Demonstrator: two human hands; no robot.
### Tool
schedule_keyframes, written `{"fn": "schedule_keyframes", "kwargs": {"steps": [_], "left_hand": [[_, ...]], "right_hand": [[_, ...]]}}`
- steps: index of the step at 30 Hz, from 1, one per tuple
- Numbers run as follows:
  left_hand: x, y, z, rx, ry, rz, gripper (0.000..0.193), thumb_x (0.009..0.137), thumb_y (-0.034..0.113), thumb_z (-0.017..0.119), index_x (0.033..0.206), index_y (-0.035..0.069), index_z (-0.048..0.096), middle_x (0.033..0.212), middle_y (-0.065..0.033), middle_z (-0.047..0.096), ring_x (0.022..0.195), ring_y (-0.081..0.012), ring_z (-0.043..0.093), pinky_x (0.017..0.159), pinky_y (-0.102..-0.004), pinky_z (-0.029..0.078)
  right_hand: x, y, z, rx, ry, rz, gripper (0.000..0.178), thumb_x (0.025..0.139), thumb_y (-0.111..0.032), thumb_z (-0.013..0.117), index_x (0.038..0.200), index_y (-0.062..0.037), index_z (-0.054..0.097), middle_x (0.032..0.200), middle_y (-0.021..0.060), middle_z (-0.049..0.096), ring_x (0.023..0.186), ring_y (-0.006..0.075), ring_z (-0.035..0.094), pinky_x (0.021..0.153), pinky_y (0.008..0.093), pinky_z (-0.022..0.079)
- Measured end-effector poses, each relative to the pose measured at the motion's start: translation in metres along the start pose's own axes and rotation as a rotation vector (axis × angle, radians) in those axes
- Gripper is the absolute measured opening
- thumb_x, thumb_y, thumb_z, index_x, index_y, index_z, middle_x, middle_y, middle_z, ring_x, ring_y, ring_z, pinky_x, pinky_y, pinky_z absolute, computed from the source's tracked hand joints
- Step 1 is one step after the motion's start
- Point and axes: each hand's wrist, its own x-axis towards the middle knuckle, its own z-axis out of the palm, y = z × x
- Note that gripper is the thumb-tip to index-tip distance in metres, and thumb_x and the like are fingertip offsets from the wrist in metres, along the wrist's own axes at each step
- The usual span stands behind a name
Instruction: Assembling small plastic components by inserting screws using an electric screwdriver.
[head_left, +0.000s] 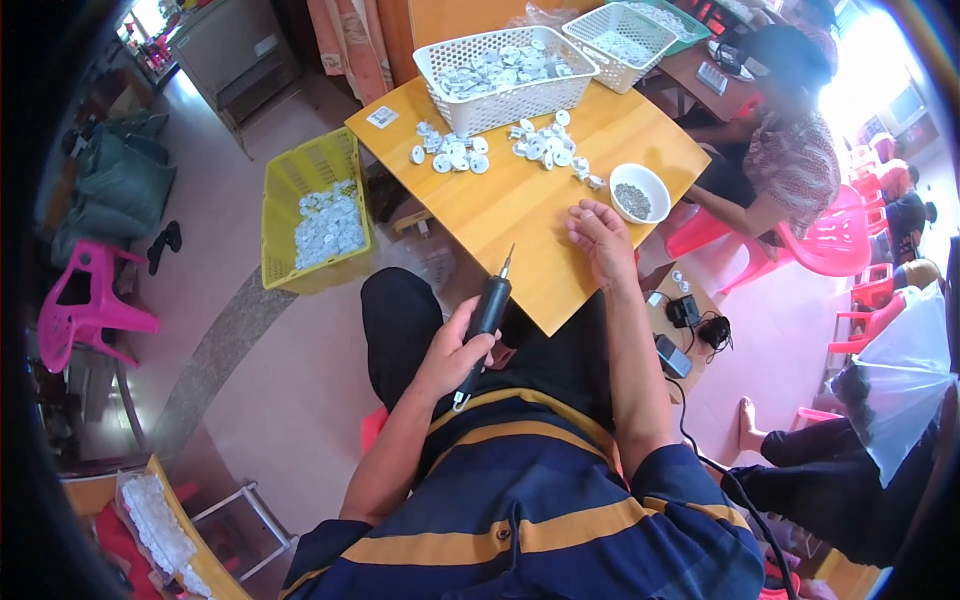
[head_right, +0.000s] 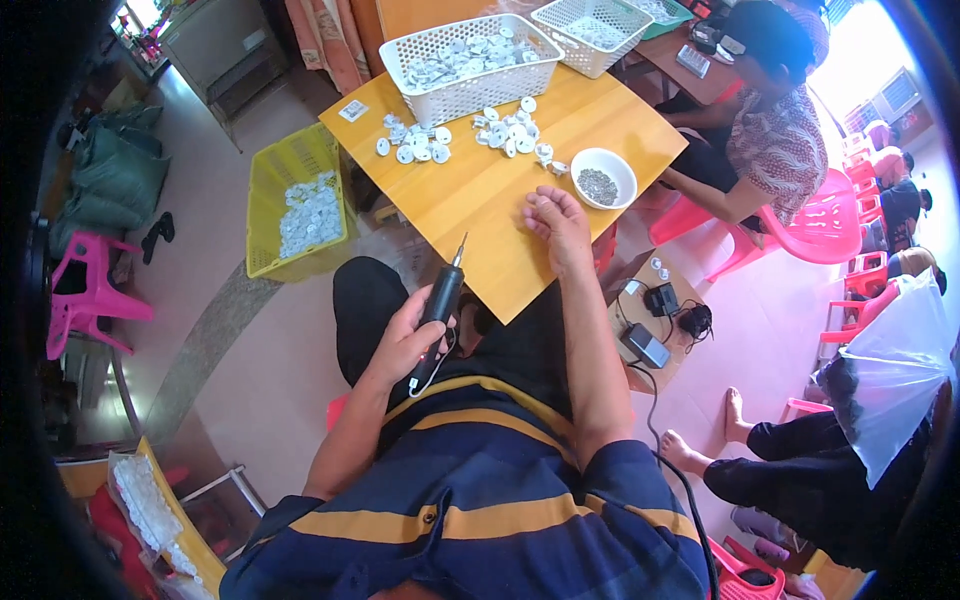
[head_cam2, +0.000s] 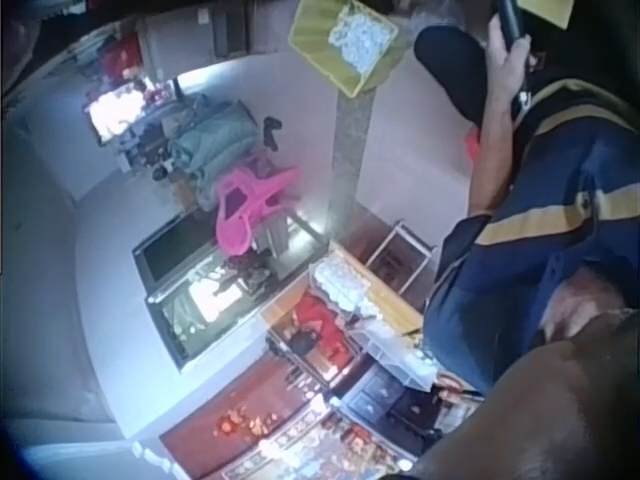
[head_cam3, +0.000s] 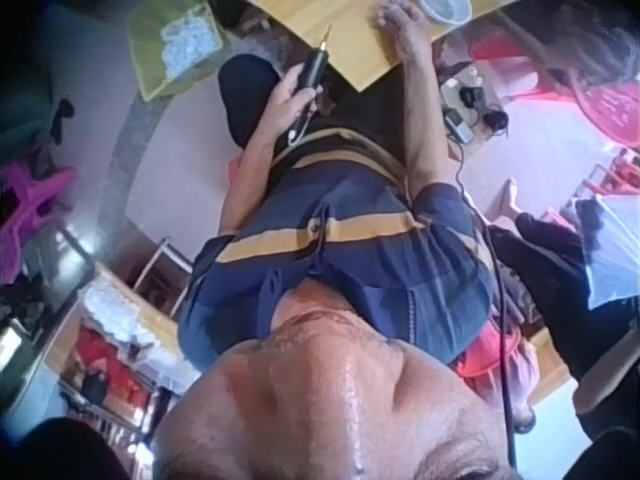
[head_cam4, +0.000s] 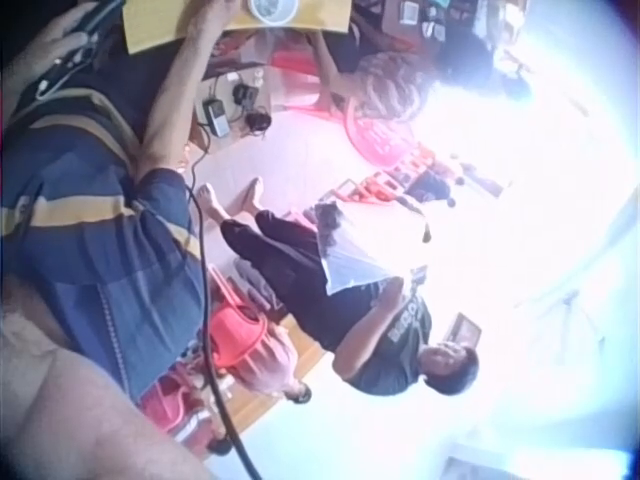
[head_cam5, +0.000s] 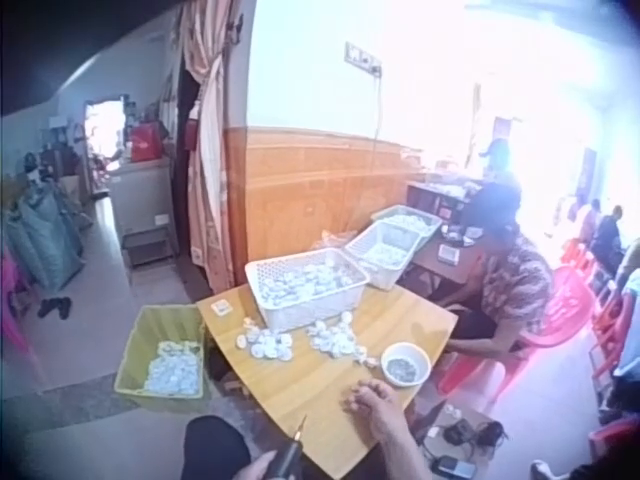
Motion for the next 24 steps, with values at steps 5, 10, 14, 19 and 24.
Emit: {"fn": "schedule_keyframes", "kwargs": {"steps": [5,10,14,19,24], "left_hand": [[0.000,0.003,0.000,-0.018,0.016,-0.025,0.058,0.093,0.008,0.057,0.148,0.002,0.040,0.103,-0.0085,0.061,0.075,-0.0105,0.060,0.069,-0.0266,0.053],[0.000,0.001,-0.001,-0.015,0.013,-0.023,0.058,0.093,0.009,0.057,0.148,0.001,0.040,0.103,-0.0085,0.061,0.074,-0.0106,0.060,0.068,-0.0267,0.053],[0.000,0.001,-0.001,-0.038,0.010,-0.019,0.057,0.093,0.009,0.057,0.147,0.001,0.040,0.103,-0.0084,0.061,0.074,-0.0105,0.060,0.068,-0.0264,0.053],[-0.001,0.004,0.000,-0.046,0.017,-0.019,0.056,0.093,0.008,0.058,0.146,0.001,0.041,0.103,-0.0085,0.061,0.075,-0.0103,0.060,0.068,-0.0260,0.052],[0.000,0.004,-0.003,-0.053,0.017,-0.009,0.055,0.093,0.009,0.058,0.146,0.001,0.042,0.103,-0.0084,0.061,0.075,-0.0102,0.060,0.068,-0.0257,0.052]], "right_hand": [[0.022,-0.012,-0.019,-0.083,0.062,-0.026,0.023,0.099,-0.012,0.064,0.120,-0.0013,0.061,0.110,0.0074,0.069,0.090,0.0147,0.068,0.077,0.0263,0.056],[0.039,-0.012,-0.029,-0.320,0.117,-0.083,0.030,0.098,-0.012,0.063,0.125,0.0005,0.060,0.100,0.0051,0.069,0.081,0.0106,0.066,0.072,0.0245,0.056],[0.045,-0.007,-0.013,-0.723,0.203,-0.277,0.032,0.096,-0.012,0.064,0.125,0.0001,0.061,0.080,0.0087,0.070,0.070,0.0184,0.068,0.063,0.0324,0.055],[0.060,-0.009,0.003,-1.421,0.361,-0.527,0.034,0.095,-0.023,0.062,0.121,-0.0003,0.064,0.088,0.0256,0.071,0.082,0.0453,0.069,0.076,0.0515,0.055],[0.068,-0.010,0.003,-1.527,0.277,-0.409,0.029,0.097,-0.028,0.060,0.104,-0.0006,0.066,0.089,0.0257,0.071,0.084,0.0451,0.069,0.079,0.0528,0.054]]}}
